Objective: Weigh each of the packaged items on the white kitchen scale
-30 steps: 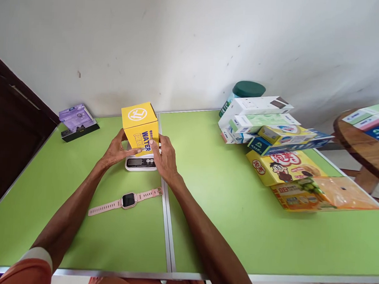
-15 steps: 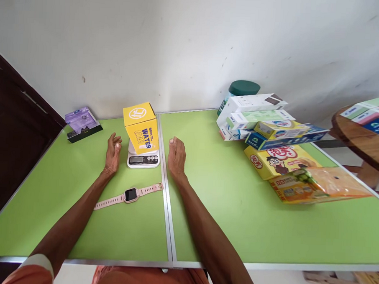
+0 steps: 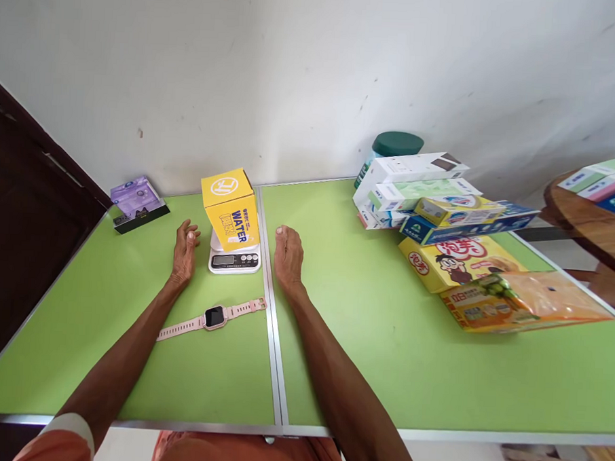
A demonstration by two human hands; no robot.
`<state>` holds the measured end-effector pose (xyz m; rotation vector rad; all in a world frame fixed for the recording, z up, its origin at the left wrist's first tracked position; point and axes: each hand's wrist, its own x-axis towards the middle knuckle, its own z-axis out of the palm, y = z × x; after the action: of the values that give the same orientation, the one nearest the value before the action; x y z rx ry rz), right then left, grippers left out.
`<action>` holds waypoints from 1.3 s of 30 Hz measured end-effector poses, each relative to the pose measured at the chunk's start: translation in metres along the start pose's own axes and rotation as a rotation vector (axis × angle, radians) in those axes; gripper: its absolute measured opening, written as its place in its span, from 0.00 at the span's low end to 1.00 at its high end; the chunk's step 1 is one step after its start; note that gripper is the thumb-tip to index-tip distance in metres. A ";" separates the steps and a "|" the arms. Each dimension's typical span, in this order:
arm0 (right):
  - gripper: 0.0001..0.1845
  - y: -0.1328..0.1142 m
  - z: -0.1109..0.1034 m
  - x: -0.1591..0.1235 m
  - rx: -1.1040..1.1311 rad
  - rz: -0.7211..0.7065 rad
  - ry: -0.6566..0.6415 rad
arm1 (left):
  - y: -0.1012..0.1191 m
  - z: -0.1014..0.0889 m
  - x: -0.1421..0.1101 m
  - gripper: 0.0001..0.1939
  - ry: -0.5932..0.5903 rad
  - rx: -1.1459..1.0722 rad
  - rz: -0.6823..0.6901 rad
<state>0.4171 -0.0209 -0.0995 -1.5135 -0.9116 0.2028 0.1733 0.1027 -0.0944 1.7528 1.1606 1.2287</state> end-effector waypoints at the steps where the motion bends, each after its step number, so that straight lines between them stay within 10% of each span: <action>1: 0.33 -0.001 -0.001 0.000 -0.001 -0.001 -0.005 | 0.000 0.000 0.000 0.52 -0.002 0.005 -0.002; 39: 0.19 0.012 0.001 0.002 -0.096 -0.061 -0.134 | 0.003 -0.004 0.001 0.37 -0.126 0.129 0.183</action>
<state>0.4229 -0.0173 -0.1101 -1.5730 -1.0861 0.2208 0.1704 0.1024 -0.0906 2.0401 1.0441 1.1504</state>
